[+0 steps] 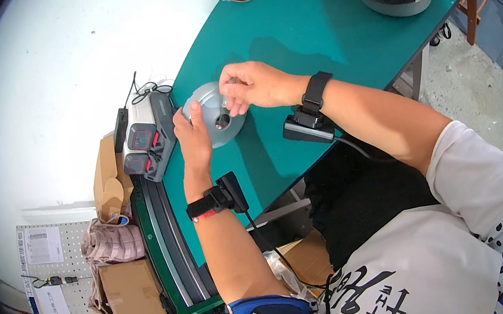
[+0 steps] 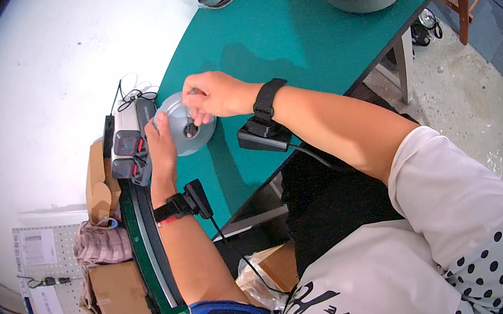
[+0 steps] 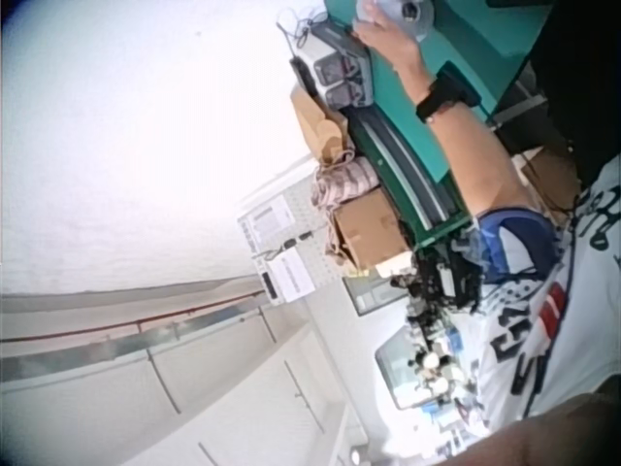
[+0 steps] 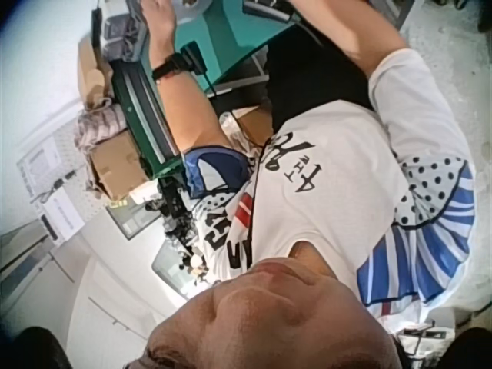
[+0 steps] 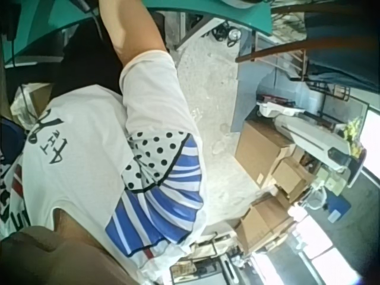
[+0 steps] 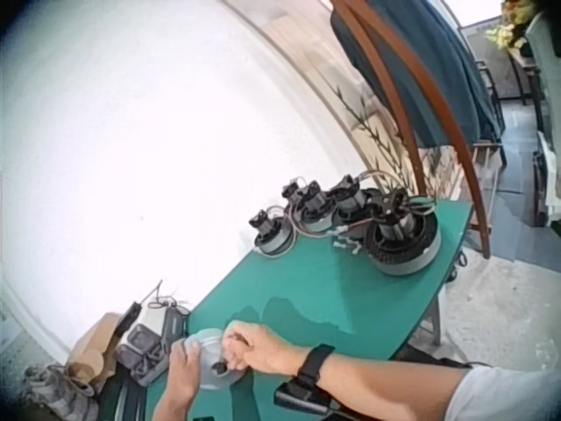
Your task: Assembling the metal housing and wiring for an electromechanical motor component.
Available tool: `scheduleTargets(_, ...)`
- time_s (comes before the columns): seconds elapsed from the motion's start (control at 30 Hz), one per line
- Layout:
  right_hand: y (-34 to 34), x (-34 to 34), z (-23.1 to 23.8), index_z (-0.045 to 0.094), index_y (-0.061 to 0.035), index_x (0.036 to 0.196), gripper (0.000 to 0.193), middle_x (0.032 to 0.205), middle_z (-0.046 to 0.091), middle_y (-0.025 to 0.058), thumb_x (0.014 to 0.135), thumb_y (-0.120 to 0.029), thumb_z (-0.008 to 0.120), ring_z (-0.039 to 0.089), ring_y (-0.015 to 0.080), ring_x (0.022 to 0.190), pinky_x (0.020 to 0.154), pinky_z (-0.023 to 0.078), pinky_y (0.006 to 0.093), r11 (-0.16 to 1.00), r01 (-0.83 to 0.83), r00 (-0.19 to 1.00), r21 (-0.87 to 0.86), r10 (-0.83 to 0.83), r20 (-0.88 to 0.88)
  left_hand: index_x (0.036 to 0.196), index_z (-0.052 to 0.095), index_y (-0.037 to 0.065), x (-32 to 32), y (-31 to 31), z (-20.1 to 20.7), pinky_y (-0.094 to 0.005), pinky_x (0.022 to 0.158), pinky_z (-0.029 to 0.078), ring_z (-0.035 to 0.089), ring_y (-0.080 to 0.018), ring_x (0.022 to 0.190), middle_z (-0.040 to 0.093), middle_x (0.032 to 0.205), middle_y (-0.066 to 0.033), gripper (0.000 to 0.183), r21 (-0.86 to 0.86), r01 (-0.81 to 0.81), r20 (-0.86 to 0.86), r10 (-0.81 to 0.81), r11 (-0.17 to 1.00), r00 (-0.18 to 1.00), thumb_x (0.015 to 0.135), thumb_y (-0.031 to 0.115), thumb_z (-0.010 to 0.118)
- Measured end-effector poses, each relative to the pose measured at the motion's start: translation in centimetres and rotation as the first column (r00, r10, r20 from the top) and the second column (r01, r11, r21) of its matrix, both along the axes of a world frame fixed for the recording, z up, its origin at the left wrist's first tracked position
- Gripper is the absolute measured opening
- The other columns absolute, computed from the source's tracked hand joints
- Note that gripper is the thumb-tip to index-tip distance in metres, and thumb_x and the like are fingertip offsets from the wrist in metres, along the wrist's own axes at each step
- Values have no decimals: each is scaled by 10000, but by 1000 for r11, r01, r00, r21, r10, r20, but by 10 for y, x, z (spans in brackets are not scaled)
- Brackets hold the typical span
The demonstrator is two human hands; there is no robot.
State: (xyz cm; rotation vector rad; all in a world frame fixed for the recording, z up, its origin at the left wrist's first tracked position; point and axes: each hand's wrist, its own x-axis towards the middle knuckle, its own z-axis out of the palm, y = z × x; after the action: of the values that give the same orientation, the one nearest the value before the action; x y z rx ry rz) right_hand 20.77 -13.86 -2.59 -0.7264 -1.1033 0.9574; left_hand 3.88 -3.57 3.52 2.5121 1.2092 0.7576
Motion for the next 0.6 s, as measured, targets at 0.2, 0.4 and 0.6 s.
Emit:
scheduleTargets(0.2,-6,19,5,545,-32,965,186,778,658,109,944,-214,516,637,145,588,454,430,229,992,121,976,16,-116,-182,1234,404,-151,-4,2,-4,-429,949,393,496,-414,1122,494,1188,-349,651,33,4,56,-6,999,998,959,438,439)
scheduleTargets(0.4,15,44,-5,578,-52,914,119,784,657,114,861,-158,567,621,205,644,511,417,312,612,757,573,-228,-790,-219,1245,393,-147,-3,-3,-3,-436,957,388,492,-422,1122,488,1191,-351,682,34,10,36,-11,999,999,954,470,428)
scheduleTargets(0.6,4,36,-23,642,-96,835,140,796,631,102,697,-78,626,570,275,848,785,416,380,349,876,19,333,-714,699,1263,380,-137,-1,-7,-2,-436,964,387,484,-421,1129,465,1219,-348,689,30,-20,52,19,999,998,952,475,426)
